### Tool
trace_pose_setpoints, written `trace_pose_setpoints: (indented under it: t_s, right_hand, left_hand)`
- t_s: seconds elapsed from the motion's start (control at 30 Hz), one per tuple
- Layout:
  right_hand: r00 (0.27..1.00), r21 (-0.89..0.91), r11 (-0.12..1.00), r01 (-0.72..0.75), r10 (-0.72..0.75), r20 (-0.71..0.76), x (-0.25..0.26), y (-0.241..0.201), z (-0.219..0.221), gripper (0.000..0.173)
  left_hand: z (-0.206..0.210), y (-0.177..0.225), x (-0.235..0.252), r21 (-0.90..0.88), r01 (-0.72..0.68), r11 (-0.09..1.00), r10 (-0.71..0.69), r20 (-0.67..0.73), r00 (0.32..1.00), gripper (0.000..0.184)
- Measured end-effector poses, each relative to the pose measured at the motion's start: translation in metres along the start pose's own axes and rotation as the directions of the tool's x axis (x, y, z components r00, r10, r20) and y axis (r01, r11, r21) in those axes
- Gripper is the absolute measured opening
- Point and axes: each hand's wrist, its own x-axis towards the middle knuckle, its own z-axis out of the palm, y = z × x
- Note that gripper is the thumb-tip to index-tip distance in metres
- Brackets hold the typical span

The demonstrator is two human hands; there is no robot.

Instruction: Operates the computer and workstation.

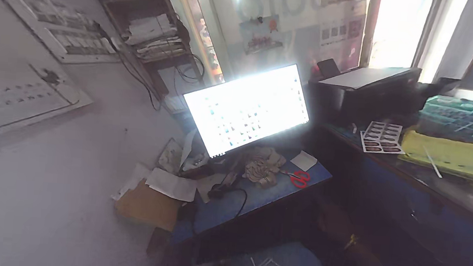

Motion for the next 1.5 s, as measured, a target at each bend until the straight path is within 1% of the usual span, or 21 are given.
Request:
trace_pose_setpoints:
  t_s: [0.07, 0.1, 0.17, 0.23, 0.27, 0.37, 0.47, 0.53, 0.7, 0.83, 0.97, 1.1, 1.2, 1.3, 1.37, 1.5]
  right_hand:
    - [0.997, -0.010, 1.000, 0.013, -0.014, -0.081, 0.002, -0.001, 0.000, 0.052]
    - [0.993, -0.021, 0.999, 0.031, -0.033, -0.114, 0.005, -0.004, 0.000, 0.052]
    - [0.992, -0.009, 0.999, 0.052, -0.053, -0.111, 0.005, -0.011, -0.002, 0.056]
    - [0.990, 0.015, 0.998, 0.065, -0.063, -0.129, 0.003, -0.011, 0.002, 0.059]
    - [0.987, 0.014, 0.997, 0.079, -0.076, -0.144, 0.003, -0.009, 0.003, 0.059]
    - [0.976, 0.010, 0.991, 0.131, -0.128, -0.178, 0.003, -0.010, 0.002, 0.059]
    - [0.956, -0.003, 0.974, 0.226, -0.222, -0.192, 0.000, -0.005, 0.012, 0.059]
    - [0.949, -0.002, 0.967, 0.257, -0.252, -0.188, -0.004, -0.004, 0.012, 0.058]
    - [0.978, -0.048, 0.982, 0.184, -0.188, -0.090, -0.010, -0.005, 0.008, 0.057]
    - [0.972, -0.089, 0.980, 0.176, -0.187, -0.145, -0.006, 0.000, 0.010, 0.055]
    - [0.986, -0.110, 0.986, 0.126, -0.137, -0.099, -0.004, 0.004, 0.019, 0.055]
    - [0.986, -0.109, 0.985, 0.132, -0.142, -0.091, -0.004, 0.003, 0.014, 0.055]
    - [0.986, -0.059, 0.989, 0.137, -0.142, -0.091, -0.003, -0.005, 0.009, 0.049]
    - [0.988, -0.070, 0.987, 0.143, -0.146, -0.043, -0.006, -0.006, 0.010, 0.046]
    - [0.983, -0.090, 0.981, 0.171, -0.176, -0.055, -0.007, -0.002, 0.014, 0.047]
    - [0.967, -0.153, 0.965, 0.215, -0.232, -0.106, -0.001, 0.006, 0.018, 0.053]
  left_hand:
    - [-0.002, -0.001, -0.006, 0.033, -0.052, 0.998, 0.053, -0.020, 0.998, 0.050]
    - [0.003, -0.005, -0.005, 0.019, -0.054, 0.998, 0.056, -0.063, 0.996, 0.052]
    - [0.018, -0.012, 0.000, 0.003, -0.037, 0.999, 0.037, -0.134, 0.990, 0.054]
    - [0.010, -0.008, 0.001, -0.014, 0.031, 0.999, -0.031, -0.025, 0.999, 0.052]
    - [0.009, -0.007, 0.003, -0.031, 0.063, 0.998, -0.063, -0.002, 0.998, 0.053]
    - [-0.001, -0.003, 0.004, -0.077, 0.115, 0.990, -0.112, 0.042, 0.993, 0.057]
    - [0.005, -0.008, 0.003, -0.048, 0.098, 0.994, -0.096, 0.048, 0.994, 0.057]
    - [0.008, -0.008, 0.007, -0.034, 0.106, 0.994, -0.104, 0.057, 0.993, 0.057]
    - [0.002, -0.002, 0.008, 0.020, 0.156, 0.988, -0.157, 0.111, 0.981, 0.060]
    - [0.003, -0.003, 0.013, -0.014, 0.143, 0.990, -0.140, 0.125, 0.982, 0.059]
    - [0.011, -0.014, 0.013, -0.036, 0.090, 0.995, -0.086, 0.095, 0.992, 0.059]
    - [0.007, -0.010, 0.019, -0.041, 0.112, 0.993, -0.105, 0.131, 0.986, 0.060]
    - [0.005, -0.009, 0.020, -0.062, 0.135, 0.989, -0.124, 0.158, 0.980, 0.058]
    - [0.013, -0.014, 0.016, -0.071, 0.094, 0.993, -0.088, 0.095, 0.992, 0.056]
    - [0.018, -0.016, 0.013, -0.058, 0.062, 0.996, -0.060, 0.042, 0.997, 0.054]
    - [0.014, -0.012, 0.018, -0.048, 0.081, 0.996, -0.078, 0.059, 0.995, 0.055]
